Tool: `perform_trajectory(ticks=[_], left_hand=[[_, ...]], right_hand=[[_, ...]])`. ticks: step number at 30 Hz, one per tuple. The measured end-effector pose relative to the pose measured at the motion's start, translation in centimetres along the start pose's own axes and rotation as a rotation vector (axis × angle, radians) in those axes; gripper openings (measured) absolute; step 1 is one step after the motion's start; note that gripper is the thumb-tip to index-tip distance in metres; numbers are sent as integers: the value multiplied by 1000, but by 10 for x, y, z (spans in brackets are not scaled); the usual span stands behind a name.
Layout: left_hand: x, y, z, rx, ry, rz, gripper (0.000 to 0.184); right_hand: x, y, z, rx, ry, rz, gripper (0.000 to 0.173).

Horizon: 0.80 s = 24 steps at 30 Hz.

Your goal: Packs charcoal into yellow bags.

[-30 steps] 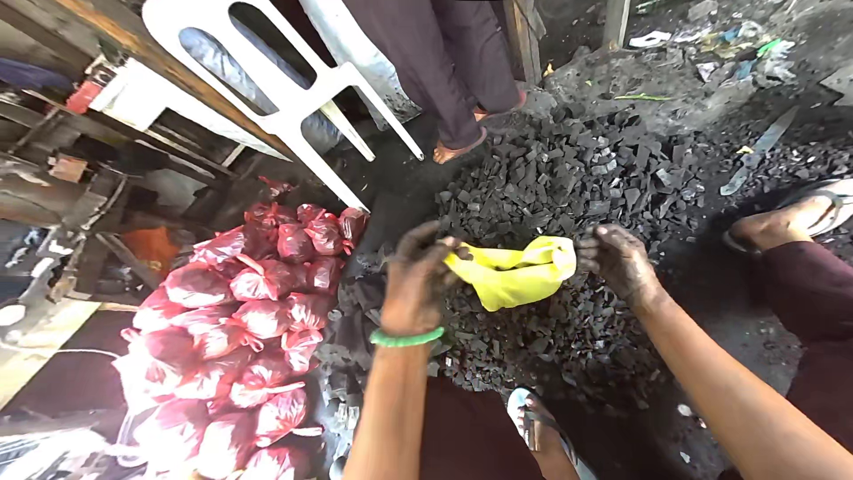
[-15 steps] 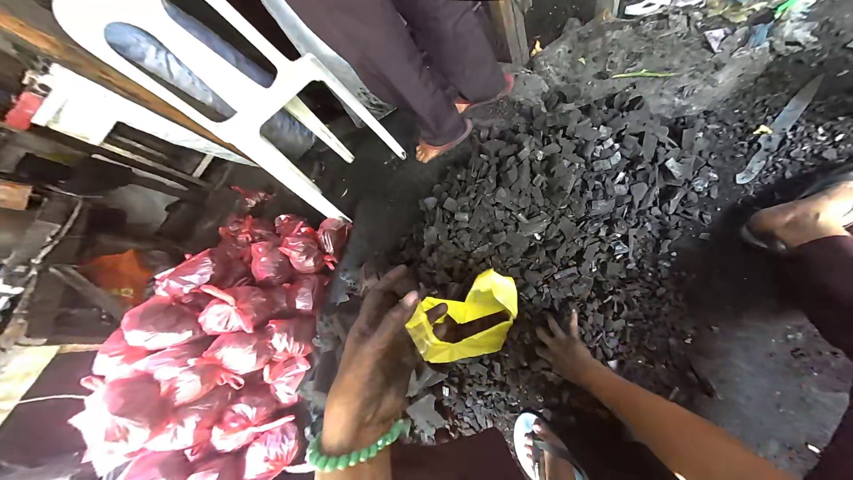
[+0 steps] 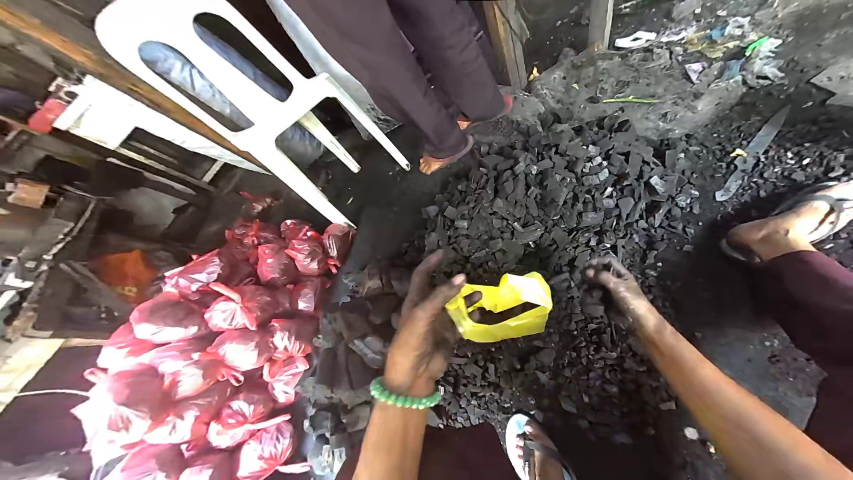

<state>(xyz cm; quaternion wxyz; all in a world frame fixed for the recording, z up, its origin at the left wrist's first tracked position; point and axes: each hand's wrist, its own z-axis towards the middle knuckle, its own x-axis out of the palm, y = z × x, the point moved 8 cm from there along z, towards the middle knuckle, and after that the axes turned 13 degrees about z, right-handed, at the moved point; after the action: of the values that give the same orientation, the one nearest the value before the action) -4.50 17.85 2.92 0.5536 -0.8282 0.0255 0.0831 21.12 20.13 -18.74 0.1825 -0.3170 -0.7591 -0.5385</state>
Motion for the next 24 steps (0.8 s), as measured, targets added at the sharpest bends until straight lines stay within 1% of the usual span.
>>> perform_trajectory(ticks=[2, 3, 4, 5, 6, 7, 8, 9, 10, 11, 12, 13, 14, 15, 16, 17, 18, 19, 20, 22, 24], left_hand=[[17, 6, 2, -30, 38, 40, 56], [25, 9, 3, -50, 58, 40, 58], [31, 12, 4, -68, 70, 27, 59], [35, 13, 6, -85, 74, 9, 59], [36, 14, 7, -96, 76, -13, 59], [36, 13, 8, -105, 72, -40, 58], [35, 11, 9, -111, 66, -67, 56], [32, 9, 10, -117, 66, -94, 55], [30, 9, 10, -118, 70, -121, 54], [28, 10, 10, -119, 72, -134, 52], [25, 11, 10, -113, 70, -134, 52], [22, 12, 10, -102, 71, -126, 53], [17, 12, 9, -84, 65, -121, 54], [10, 11, 8, -61, 55, -121, 53], [2, 8, 7, -33, 46, -142, 53], [-6, 5, 6, -4, 36, -181, 53], [-14, 0, 6, 26, 29, -214, 53], [-22, -4, 6, 53, 17, -243, 54], [-29, -7, 6, 71, 3, -275, 52], [-39, -9, 7, 70, -12, -320, 48], [-44, -9, 7, 52, -15, -331, 43]], right_hand=[[52, 34, -14, -122, 109, 273, 18], [77, 49, -22, -188, 169, 330, 18], [98, 57, -30, -240, 230, 324, 18], [115, 58, -37, -279, 279, 253, 19], [128, 52, -42, -320, 342, 105, 19], [137, 40, -43, -367, 431, -119, 20], [143, 21, -43, -373, 559, -410, 23], [146, -1, -40, -329, 681, -763, 27], [143, -23, -35, -193, 785, -1042, 34], [137, -36, -32, -60, 851, -1156, 40], [134, -35, -28, -20, 863, -1122, 40], [132, -23, -23, -30, 829, -990, 35], [129, -8, -16, -57, 760, -819, 28], [123, 8, -6, -67, 655, -647, 23], [114, 19, 9, -85, 526, -537, 21], [102, 22, 29, -132, 401, -524, 21], [90, 18, 51, -170, 309, -606, 19], [82, 5, 72, -162, 286, -745, 20], [78, -15, 87, -123, 328, -917, 22], [81, -65, 97, -71, 509, -1241, 31], [78, -112, 91, -1, 629, -1488, 50]])
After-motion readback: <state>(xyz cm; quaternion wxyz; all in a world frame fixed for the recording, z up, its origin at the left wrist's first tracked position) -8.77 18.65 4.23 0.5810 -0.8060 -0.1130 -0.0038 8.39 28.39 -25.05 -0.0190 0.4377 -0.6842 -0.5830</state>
